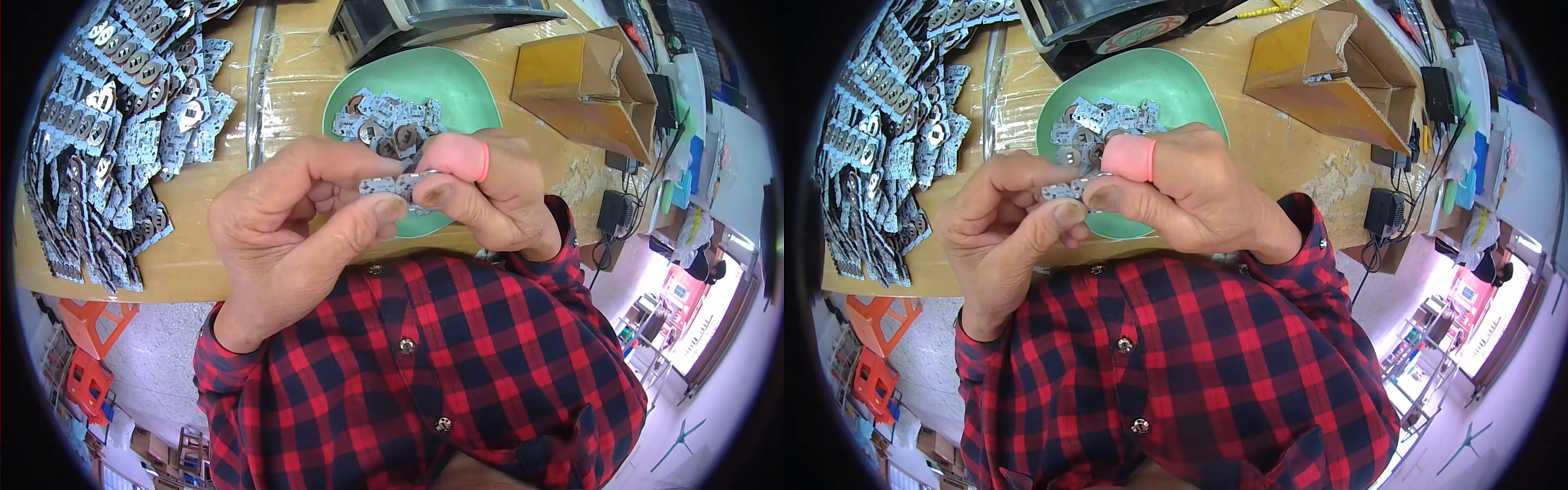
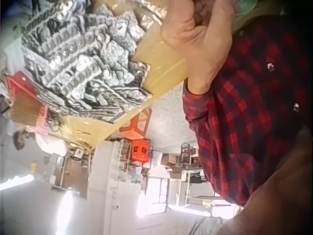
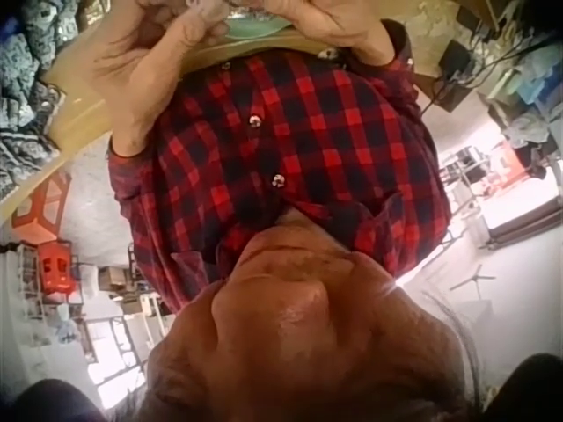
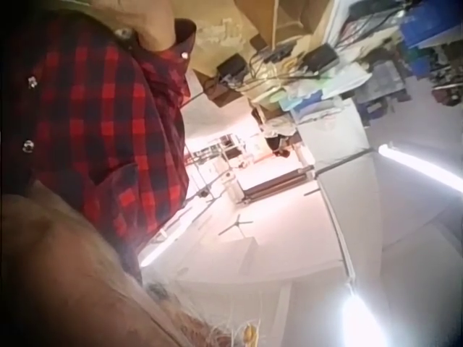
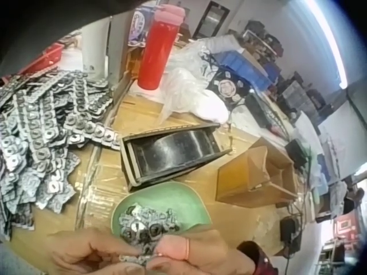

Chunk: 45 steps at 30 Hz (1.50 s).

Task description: Manually picking small circular components from a green bowl and placing them onto a perforated metal strip.

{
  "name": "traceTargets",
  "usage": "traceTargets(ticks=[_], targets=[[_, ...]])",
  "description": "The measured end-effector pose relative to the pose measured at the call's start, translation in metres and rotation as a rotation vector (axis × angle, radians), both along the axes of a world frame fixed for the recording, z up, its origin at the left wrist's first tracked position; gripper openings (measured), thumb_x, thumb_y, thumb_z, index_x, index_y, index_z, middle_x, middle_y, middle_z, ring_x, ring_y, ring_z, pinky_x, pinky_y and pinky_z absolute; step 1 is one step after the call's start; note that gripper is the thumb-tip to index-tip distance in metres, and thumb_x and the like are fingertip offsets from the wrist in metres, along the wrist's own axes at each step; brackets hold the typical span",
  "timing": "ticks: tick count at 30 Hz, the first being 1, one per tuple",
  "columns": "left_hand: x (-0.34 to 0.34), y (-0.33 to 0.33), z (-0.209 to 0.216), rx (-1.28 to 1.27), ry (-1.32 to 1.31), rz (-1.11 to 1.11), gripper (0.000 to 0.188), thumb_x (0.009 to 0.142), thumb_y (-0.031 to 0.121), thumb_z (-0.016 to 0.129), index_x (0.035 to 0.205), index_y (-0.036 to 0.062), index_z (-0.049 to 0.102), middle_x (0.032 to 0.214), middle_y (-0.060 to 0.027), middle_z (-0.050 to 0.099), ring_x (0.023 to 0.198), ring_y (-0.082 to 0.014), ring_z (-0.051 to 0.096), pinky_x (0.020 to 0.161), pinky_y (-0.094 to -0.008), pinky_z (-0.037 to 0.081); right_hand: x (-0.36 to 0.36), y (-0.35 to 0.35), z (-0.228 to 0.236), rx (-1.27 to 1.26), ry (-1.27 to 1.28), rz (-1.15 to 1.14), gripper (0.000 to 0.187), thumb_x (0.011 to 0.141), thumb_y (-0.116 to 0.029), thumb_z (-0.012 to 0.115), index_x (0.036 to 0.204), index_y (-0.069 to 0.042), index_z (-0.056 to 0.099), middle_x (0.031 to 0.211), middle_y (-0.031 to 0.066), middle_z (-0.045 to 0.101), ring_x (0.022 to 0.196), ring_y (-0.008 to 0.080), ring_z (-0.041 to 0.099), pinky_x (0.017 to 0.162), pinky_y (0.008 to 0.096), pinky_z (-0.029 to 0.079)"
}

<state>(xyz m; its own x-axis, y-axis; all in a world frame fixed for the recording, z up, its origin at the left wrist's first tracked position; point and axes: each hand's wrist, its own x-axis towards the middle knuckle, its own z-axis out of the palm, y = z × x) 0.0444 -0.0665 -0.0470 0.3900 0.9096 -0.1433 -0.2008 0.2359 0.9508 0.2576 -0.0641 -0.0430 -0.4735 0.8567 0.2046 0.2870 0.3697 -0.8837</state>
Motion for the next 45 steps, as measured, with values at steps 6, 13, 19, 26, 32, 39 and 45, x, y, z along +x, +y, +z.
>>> traceTargets(ticks=[6, 13, 19, 26, 32, 39, 45], targets=[[-0.003, 0.003, -0.004, -0.083, -0.111, -0.071, 0.018, 0.084, -0.003, 0.068, 0.102, -0.0058, 0.064, 0.082, -0.009, 0.066, 0.066, -0.0104, 0.064, 0.055, -0.02, 0.052, -0.003, -0.004, -0.002, -0.004, -0.008, 0.035, 0.024, 0.094, -0.02, 0.059, 0.082, 0.0, 0.059, 0.061, 0.0085, 0.053, 0.048, 0.0226, 0.051, 0.046, 0.0316, 0.038], [-0.002, 0.005, -0.012, -0.273, -0.417, -0.068, 0.02, 0.085, 0.0, 0.069, 0.105, -0.0048, 0.065, 0.081, -0.0108, 0.068, 0.067, -0.0115, 0.066, 0.055, -0.0211, 0.055, -0.007, -0.011, 0.01, -1.074, 0.691, 0.002, 0.031, 0.101, -0.024, 0.051, 0.079, -0.003, 0.059, 0.06, -0.0012, 0.051, 0.044, 0.0031, 0.04, 0.039, 0.0217, 0.029], [0.004, 0.0, -0.008, 0.256, 0.005, 0.047, 0.019, 0.086, -0.003, 0.062, 0.105, -0.0068, 0.061, 0.088, -0.0135, 0.062, 0.071, -0.0167, 0.063, 0.061, -0.0236, 0.05, -0.014, -0.011, 0.007, -0.678, 0.442, -0.176, 0.028, 0.101, -0.017, 0.047, 0.079, 0.0, 0.053, 0.054, -0.0006, 0.043, 0.042, 0.0048, 0.034, 0.039, 0.0219, 0.028], [0.01, 0.005, -0.019, 0.705, 0.21, 0.234, 0.025, 0.069, -0.013, 0.069, 0.092, -0.0046, 0.067, 0.077, -0.0137, 0.066, 0.065, -0.023, 0.063, 0.056, -0.0298, 0.048, -0.012, -0.011, 0.003, -0.551, 0.296, -0.115, 0.027, 0.101, -0.016, 0.047, 0.08, 0.0, 0.054, 0.055, -0.0003, 0.045, 0.043, 0.0044, 0.036, 0.04, 0.022, 0.028], [0.01, 0.003, -0.017, 0.691, 0.227, 0.246, 0.025, 0.069, -0.014, 0.069, 0.092, -0.0046, 0.067, 0.077, -0.0136, 0.066, 0.066, -0.0226, 0.063, 0.057, -0.0295, 0.049, -0.013, -0.011, 0.004, -0.599, 0.311, -0.137, 0.026, 0.1, -0.014, 0.047, 0.079, 0.0, 0.054, 0.055, -0.0005, 0.046, 0.043, 0.0037, 0.036, 0.04, 0.0216, 0.029], [0.004, 0.005, -0.018, 0.672, 0.214, 0.167, 0.019, 0.079, -0.011, 0.064, 0.098, -0.0059, 0.065, 0.091, -0.0138, 0.066, 0.083, -0.0212, 0.061, 0.076, -0.0304, 0.047, -0.013, -0.011, 0.003, -0.606, 0.323, -0.165, 0.025, 0.1, -0.012, 0.048, 0.079, 0.001, 0.055, 0.055, -0.0007, 0.045, 0.043, 0.0034, 0.036, 0.04, 0.0212, 0.029], [0.0, 0.007, -0.012, 0.676, 0.21, 0.07, 0.018, 0.078, -0.012, 0.065, 0.095, -0.0056, 0.065, 0.093, -0.0143, 0.066, 0.088, -0.0233, 0.061, 0.081, -0.033, 0.047, -0.012, -0.01, 0.005, -0.566, 0.304, -0.197, 0.023, 0.099, -0.012, 0.05, 0.081, 0.001, 0.057, 0.055, -0.0017, 0.045, 0.044, 0.0037, 0.035, 0.041, 0.0211, 0.028]])
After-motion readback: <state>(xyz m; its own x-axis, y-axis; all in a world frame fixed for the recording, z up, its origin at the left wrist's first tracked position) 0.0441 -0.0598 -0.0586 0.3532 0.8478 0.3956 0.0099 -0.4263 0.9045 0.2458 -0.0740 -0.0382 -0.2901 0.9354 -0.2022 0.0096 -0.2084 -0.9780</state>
